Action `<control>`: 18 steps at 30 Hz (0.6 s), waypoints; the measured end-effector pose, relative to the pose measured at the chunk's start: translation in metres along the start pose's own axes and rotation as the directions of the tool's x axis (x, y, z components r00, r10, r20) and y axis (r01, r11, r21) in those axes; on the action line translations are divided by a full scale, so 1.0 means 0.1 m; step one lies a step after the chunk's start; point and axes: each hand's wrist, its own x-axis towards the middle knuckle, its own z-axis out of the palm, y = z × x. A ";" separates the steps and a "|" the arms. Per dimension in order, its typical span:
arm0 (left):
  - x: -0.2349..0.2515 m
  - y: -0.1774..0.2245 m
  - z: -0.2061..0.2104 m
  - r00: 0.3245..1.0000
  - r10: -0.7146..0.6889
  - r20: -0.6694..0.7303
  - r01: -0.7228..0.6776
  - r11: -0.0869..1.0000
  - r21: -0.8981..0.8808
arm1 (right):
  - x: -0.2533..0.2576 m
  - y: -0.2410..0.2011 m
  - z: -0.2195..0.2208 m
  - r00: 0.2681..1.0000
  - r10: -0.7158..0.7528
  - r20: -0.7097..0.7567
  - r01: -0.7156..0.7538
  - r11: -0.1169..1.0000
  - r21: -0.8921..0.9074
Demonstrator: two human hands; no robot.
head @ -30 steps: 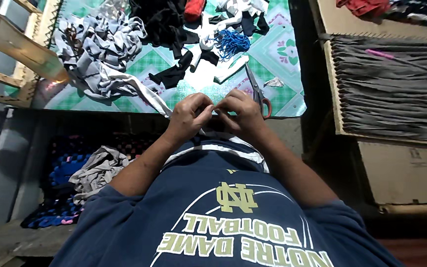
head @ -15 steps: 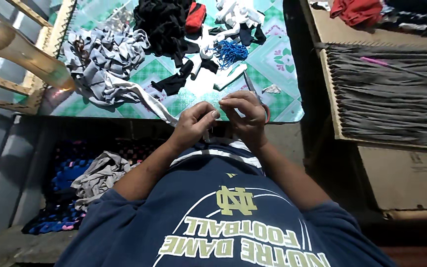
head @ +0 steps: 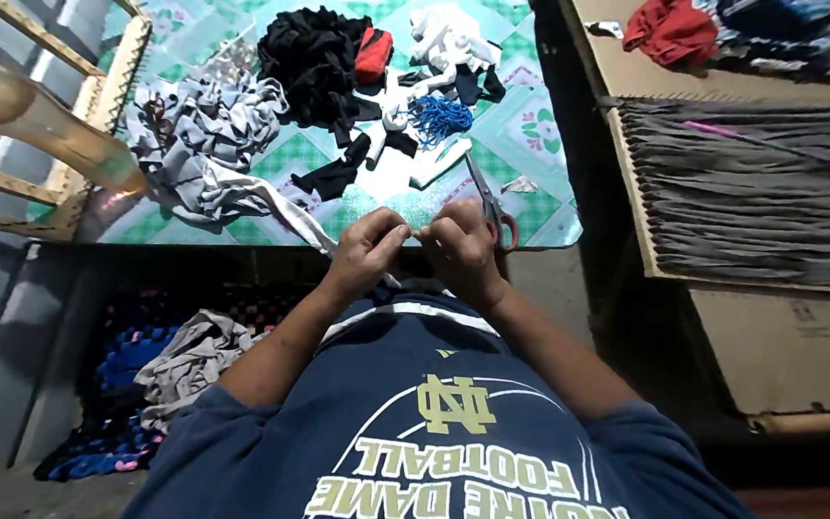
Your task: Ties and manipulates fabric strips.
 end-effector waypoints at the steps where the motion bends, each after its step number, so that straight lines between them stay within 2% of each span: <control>1: 0.00 -0.01 0.00 1.000 0.004 -0.001 -0.004 1.000 -0.002 | 0.00 -0.01 0.00 1.000 0.022 0.007 -0.022 0.999 0.045; 6: 0.00 -0.04 0.03 1.000 -0.011 0.016 0.011 1.000 -0.023 | 0.01 -0.05 0.02 0.996 0.072 0.059 -0.087 0.952 0.293; 10: -0.01 -0.05 0.02 1.000 0.007 0.030 -0.007 1.000 -0.009 | 0.02 -0.07 -0.01 0.989 0.103 0.105 -0.137 0.903 0.408; 18: -0.01 -0.06 -0.04 0.997 -0.027 -0.076 0.030 0.999 0.030 | 0.00 -0.12 -0.15 0.982 0.143 0.119 -0.183 0.861 0.475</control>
